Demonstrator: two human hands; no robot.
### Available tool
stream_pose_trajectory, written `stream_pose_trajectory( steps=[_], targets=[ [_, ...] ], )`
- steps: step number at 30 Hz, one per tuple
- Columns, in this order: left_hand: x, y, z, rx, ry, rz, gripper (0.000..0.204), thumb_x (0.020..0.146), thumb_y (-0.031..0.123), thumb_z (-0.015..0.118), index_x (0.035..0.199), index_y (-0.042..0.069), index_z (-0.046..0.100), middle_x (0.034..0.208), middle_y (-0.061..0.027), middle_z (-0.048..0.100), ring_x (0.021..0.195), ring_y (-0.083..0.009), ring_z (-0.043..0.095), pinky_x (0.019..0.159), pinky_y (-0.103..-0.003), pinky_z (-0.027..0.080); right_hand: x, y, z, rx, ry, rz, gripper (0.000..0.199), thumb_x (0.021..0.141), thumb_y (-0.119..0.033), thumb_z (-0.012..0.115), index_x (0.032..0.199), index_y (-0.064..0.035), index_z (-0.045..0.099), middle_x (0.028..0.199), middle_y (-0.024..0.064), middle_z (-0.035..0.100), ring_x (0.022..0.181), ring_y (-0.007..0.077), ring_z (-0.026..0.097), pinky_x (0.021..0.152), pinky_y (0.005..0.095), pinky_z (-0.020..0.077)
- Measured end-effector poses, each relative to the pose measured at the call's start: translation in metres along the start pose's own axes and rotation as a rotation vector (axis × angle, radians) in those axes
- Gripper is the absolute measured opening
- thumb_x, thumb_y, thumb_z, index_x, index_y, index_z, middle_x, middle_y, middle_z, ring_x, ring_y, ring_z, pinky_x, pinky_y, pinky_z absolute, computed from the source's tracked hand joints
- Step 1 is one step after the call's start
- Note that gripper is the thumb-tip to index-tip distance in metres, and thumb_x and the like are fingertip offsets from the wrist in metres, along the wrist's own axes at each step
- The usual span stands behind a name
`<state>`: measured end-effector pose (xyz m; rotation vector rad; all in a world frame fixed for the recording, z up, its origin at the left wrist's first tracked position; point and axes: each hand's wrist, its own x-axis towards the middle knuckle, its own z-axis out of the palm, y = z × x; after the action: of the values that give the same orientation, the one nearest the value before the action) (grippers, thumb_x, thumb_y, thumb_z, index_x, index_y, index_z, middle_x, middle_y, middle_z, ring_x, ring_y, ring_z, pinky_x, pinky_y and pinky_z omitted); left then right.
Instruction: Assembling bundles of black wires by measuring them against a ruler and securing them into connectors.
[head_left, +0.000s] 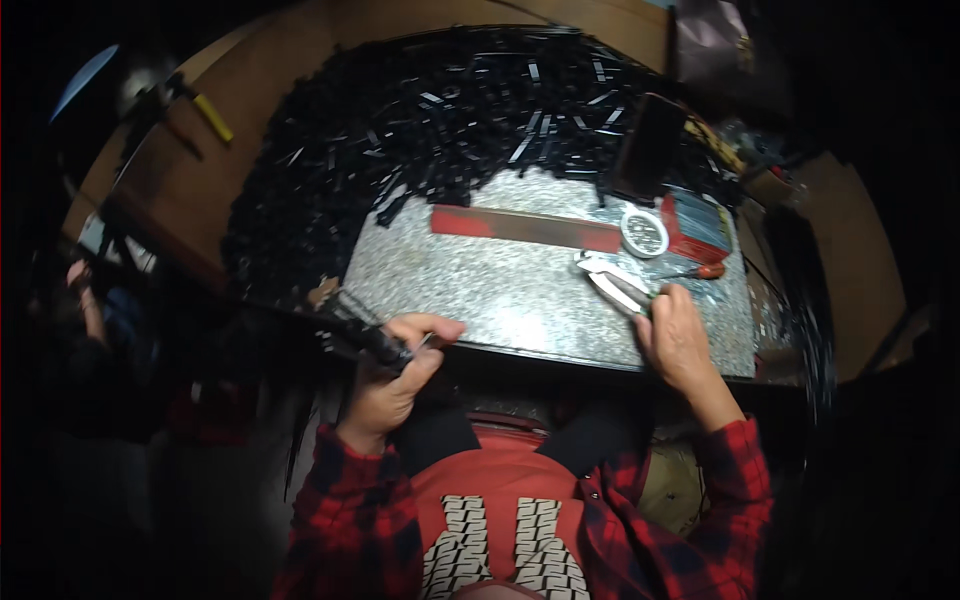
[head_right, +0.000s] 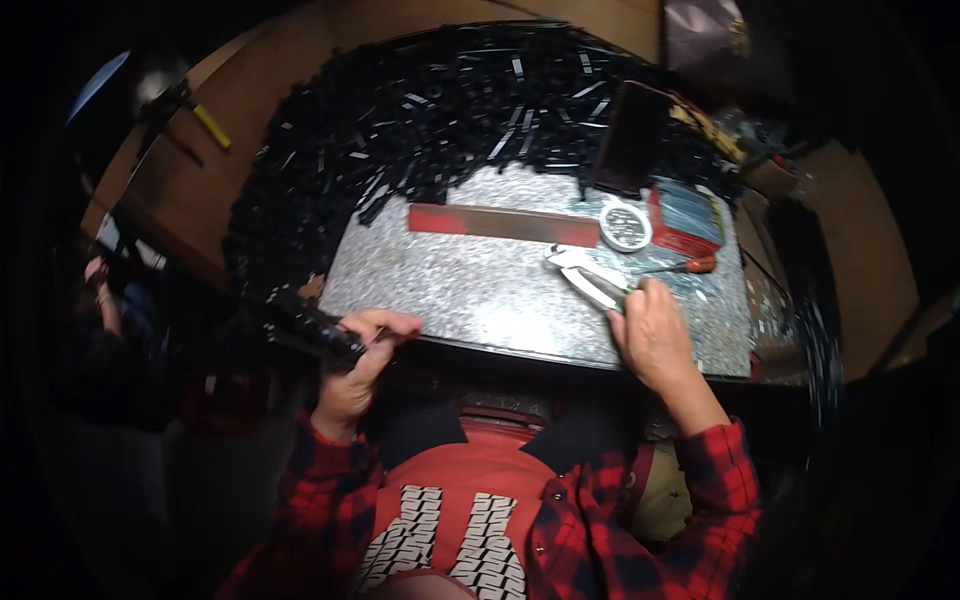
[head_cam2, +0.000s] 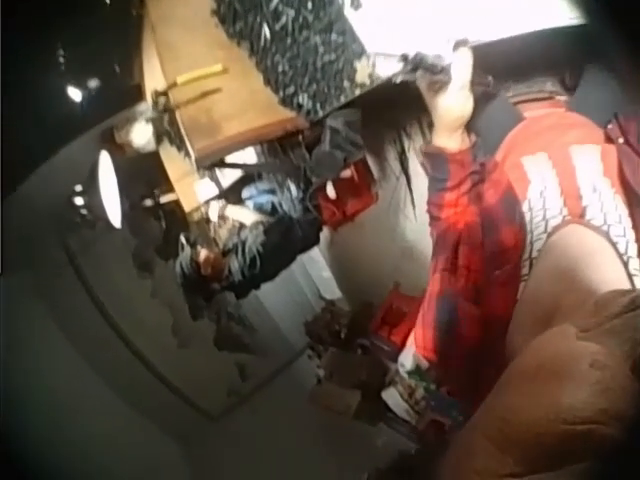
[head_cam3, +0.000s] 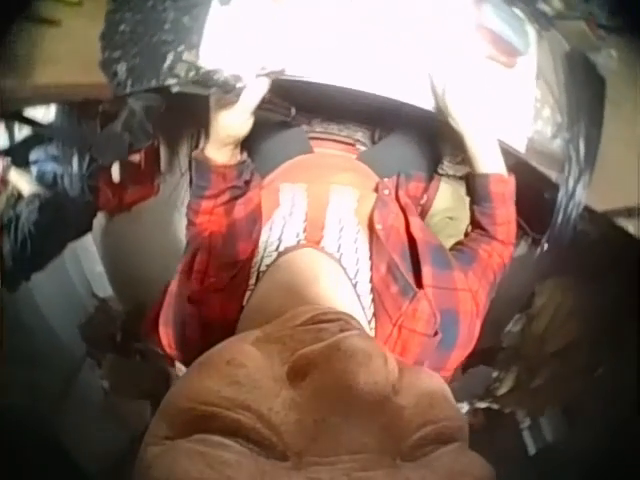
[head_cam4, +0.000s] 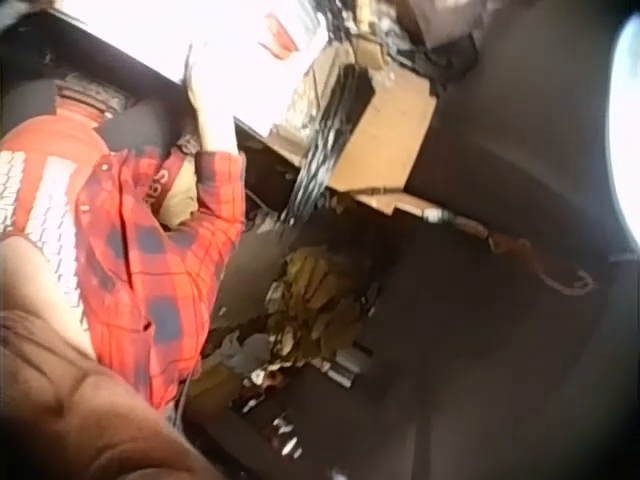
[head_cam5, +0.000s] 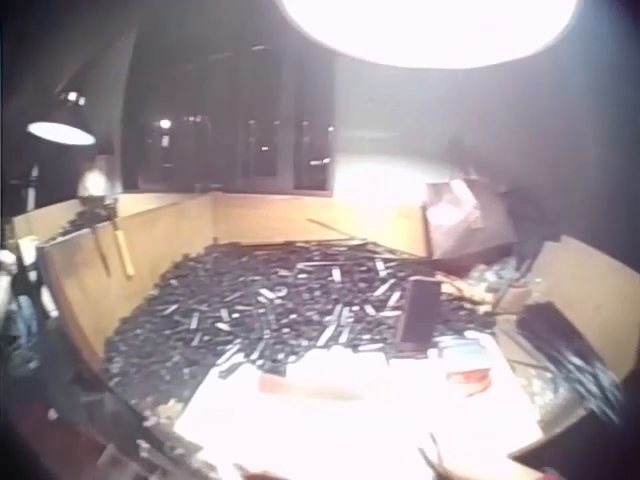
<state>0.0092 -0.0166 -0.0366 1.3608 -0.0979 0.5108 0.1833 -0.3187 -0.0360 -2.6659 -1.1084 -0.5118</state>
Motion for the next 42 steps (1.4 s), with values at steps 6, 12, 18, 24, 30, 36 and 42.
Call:
stream_pose_trajectory(
  steps=[6,12,18,24,30,36,42],
  targets=[
    [-0.003,-0.002,-0.006,-0.087,-0.011,-0.257,0.02,0.087,-0.005,0.055,0.082,0.008,0.041,0.065,-0.0034,0.048,0.057,-0.0135,0.052,0.057,-0.031,0.046,0.004,-0.042,-0.017,0.732,0.069,0.213,0.015,0.083,-0.007,0.061,0.084,-0.0013,0.047,0.081,0.0148,0.051,0.07,0.0328,0.054,0.061,0.0376,0.0438],
    [-0.004,-0.01,-0.01,-0.168,-0.101,-0.174,0.043,0.072,0.01,0.081,0.091,0.009,0.042,0.06,0.0041,0.045,0.055,-0.0042,0.045,0.054,-0.019,0.037,0.026,-0.081,-0.05,0.405,-0.094,-0.166,0.029,0.069,0.0,0.071,0.086,-0.0028,0.047,0.088,0.0142,0.055,0.076,0.0255,0.057,0.067,0.0353,0.0461],
    [-0.002,-0.005,-0.01,-0.102,-0.099,-0.205,0.085,0.053,0.038,0.09,0.107,0.005,0.033,0.056,0.0076,0.041,0.052,-0.0023,0.042,0.055,-0.016,0.033,0.038,-0.103,-0.044,-0.236,0.387,-0.349,0.022,0.083,-0.019,0.065,0.093,-0.0049,0.052,0.12,0.0133,0.052,0.122,0.0335,0.046,0.107,0.0569,0.0276],
    [-0.006,-0.021,-0.011,0.107,-0.054,-0.103,0.079,0.058,0.029,0.09,0.115,0.005,0.04,0.066,0.0067,0.051,0.063,-0.0023,0.048,0.059,-0.018,0.038,0.034,-0.111,-0.04,-0.264,0.355,-0.458,0.017,0.084,-0.018,0.063,0.091,-0.0049,0.054,0.123,0.013,0.051,0.124,0.0331,0.046,0.108,0.0631,0.0215],
    [-0.006,-0.019,-0.006,-0.063,-0.094,-0.246,0.067,0.057,0.016,0.091,0.107,0.006,0.047,0.075,0.0051,0.056,0.07,-0.0023,0.051,0.064,-0.018,0.04,0.03,-0.113,-0.039,0.028,0.096,-0.407,0.012,0.077,-0.012,0.061,0.078,-0.0026,0.054,0.103,0.0175,0.052,0.099,0.0314,0.055,0.089,0.0508,0.0411],
    [-0.003,-0.025,-0.018,-0.126,-0.209,-0.32,0.055,0.057,0.017,0.091,0.097,0.008,0.054,0.077,0.0081,0.047,0.07,-0.0022,0.044,0.061,-0.019,0.036,0.017,-0.111,-0.041,0.153,-0.084,-0.445,0.023,0.073,-0.011,0.068,0.086,-0.0014,0.051,0.083,0.0132,0.057,0.073,0.0279,0.058,0.063,0.0359,0.0473],
    [0.008,-0.014,-0.016,-0.058,-0.356,-0.284,0.044,0.055,0.013,0.09,0.087,0.003,0.061,0.079,0.0026,0.057,0.071,-0.0051,0.05,0.062,-0.021,0.039,0.008,-0.115,-0.041,1.49,-1.402,0.501,0.023,0.082,-0.003,0.066,0.096,-0.0008,0.048,0.063,0.0082,0.059,0.056,0.0209,0.063,0.047,0.0296,0.0486]
  ],
)
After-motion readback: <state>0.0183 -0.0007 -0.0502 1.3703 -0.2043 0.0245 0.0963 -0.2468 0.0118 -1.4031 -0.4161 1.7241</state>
